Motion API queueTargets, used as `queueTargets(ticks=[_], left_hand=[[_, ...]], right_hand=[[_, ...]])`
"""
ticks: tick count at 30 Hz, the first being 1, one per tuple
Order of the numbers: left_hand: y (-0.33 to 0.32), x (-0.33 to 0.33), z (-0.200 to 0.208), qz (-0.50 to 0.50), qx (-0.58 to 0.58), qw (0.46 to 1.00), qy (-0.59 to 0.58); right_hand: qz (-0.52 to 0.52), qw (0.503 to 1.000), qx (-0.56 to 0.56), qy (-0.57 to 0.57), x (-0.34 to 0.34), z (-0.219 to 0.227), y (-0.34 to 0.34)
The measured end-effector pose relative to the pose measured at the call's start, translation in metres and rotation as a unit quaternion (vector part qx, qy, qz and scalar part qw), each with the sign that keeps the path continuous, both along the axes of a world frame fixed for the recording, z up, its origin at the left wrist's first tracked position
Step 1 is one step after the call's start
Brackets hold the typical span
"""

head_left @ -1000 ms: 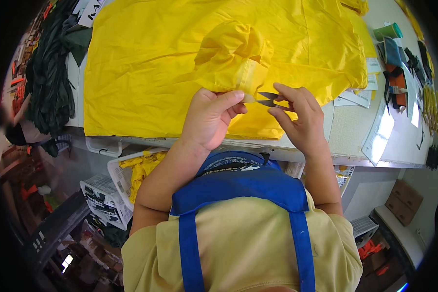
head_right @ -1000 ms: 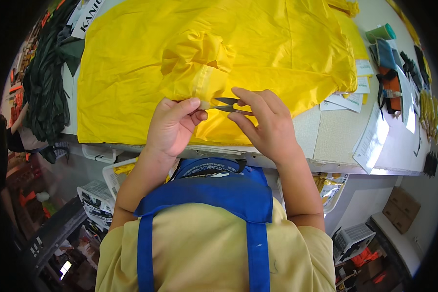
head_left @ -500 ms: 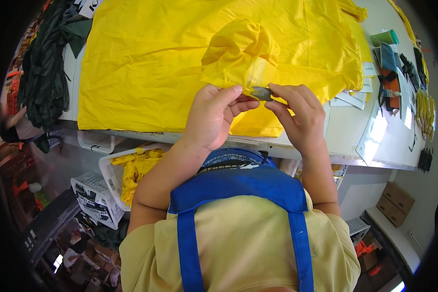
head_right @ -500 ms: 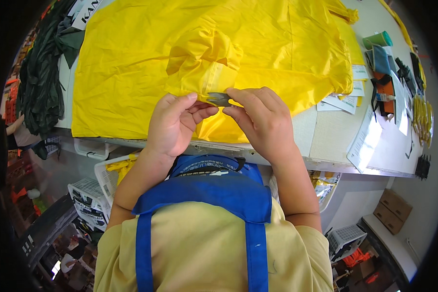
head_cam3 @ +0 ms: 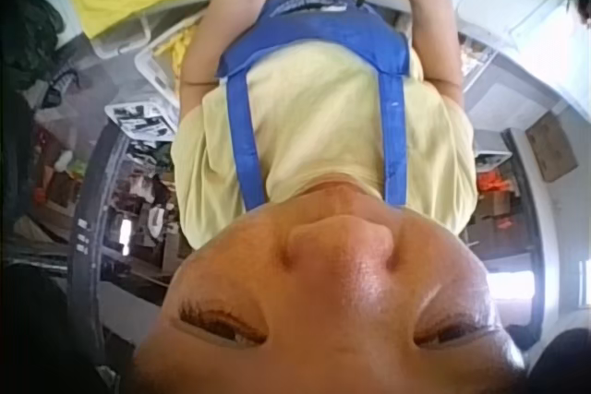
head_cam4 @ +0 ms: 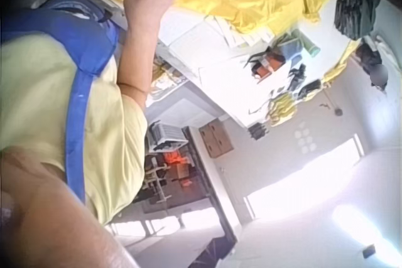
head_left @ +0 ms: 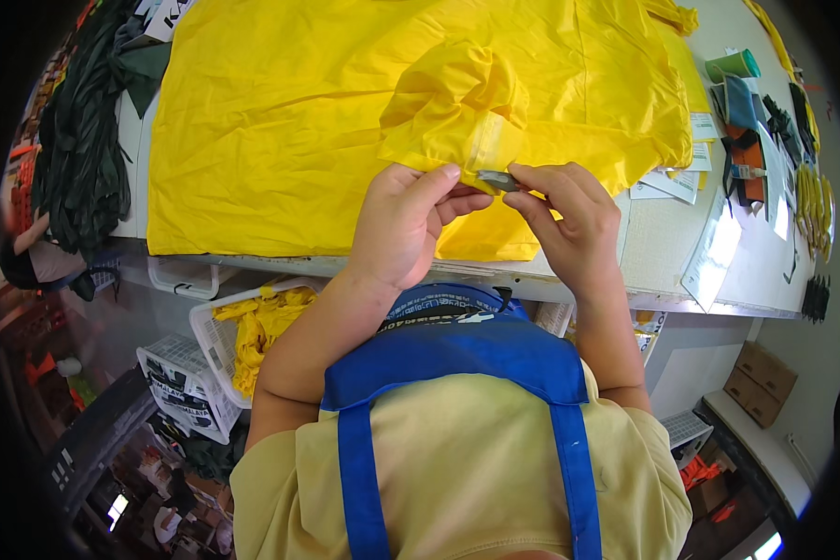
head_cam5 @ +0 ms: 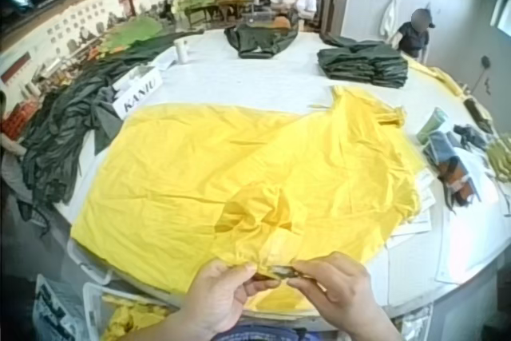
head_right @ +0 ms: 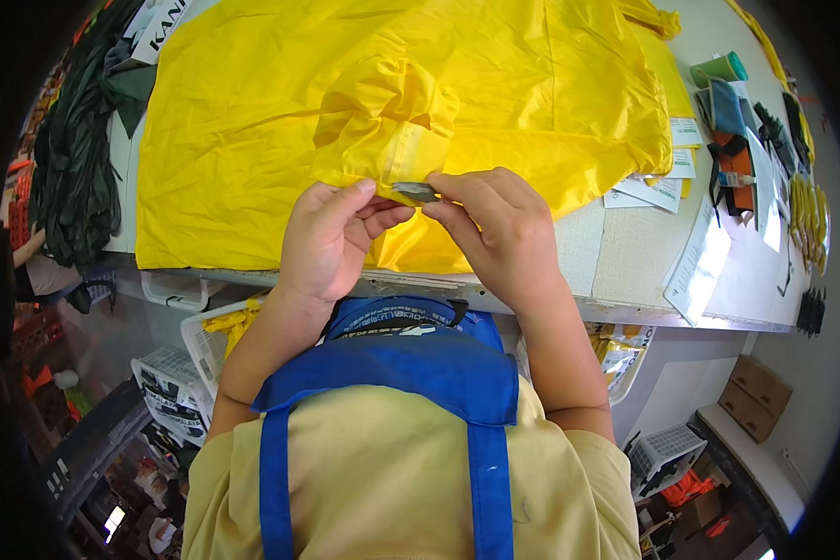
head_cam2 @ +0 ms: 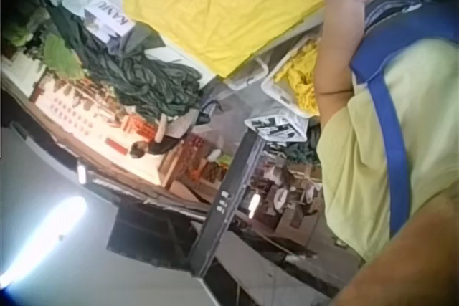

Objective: The person folds a yellow raincoat on a white table, trims loose threads with scissors, and places the folded item into a plastic bag. The person repeats this process with another yellow raincoat.

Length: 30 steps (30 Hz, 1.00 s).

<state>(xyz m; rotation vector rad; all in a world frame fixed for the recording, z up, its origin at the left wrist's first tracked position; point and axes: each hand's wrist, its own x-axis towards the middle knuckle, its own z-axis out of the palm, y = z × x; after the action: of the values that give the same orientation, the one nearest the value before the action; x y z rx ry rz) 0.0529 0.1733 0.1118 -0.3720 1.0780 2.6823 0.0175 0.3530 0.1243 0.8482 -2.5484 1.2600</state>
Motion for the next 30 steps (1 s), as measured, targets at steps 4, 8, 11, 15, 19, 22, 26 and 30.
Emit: queueTargets(ticks=[4, 8, 11, 15, 19, 22, 26, 30], left_hand=[[0.002, -0.002, 0.002, -0.004, -0.003, 1.0, -0.004], [0.001, -0.002, -0.004, -0.005, 0.008, 1.0, 0.0], [-0.006, 0.0, -0.011, 0.007, 0.054, 0.999, 0.005], [-0.009, -0.003, -0.011, 0.02, 0.081, 0.995, -0.048], [-0.011, 0.002, -0.023, 0.011, 0.037, 0.999, -0.038], [-0.017, 0.01, -0.025, -0.003, 0.171, 0.984, -0.043], [-0.041, 0.023, -0.04, -0.09, 0.26, 0.959, -0.067], [-0.048, 0.037, -0.034, -0.032, -0.01, 0.998, -0.06]], right_hand=[[-0.012, 0.996, -0.08, -0.044, 0.001, -0.011, 0.001], [-0.074, 0.909, -0.394, -0.11, -0.004, -0.052, 0.041], [-0.274, 0.814, -0.494, -0.136, -0.023, -0.105, 0.12], [-0.591, 0.797, -0.022, -0.12, 0.003, -0.197, 0.241], [-0.606, 0.741, 0.286, -0.032, 0.004, -0.176, 0.2], [-0.348, 0.907, -0.153, -0.182, -0.014, -0.149, 0.127], [0.064, 0.57, -0.532, -0.623, 0.002, -0.09, -0.014], [0.284, 0.505, -0.479, -0.659, -0.009, -0.075, -0.044]])
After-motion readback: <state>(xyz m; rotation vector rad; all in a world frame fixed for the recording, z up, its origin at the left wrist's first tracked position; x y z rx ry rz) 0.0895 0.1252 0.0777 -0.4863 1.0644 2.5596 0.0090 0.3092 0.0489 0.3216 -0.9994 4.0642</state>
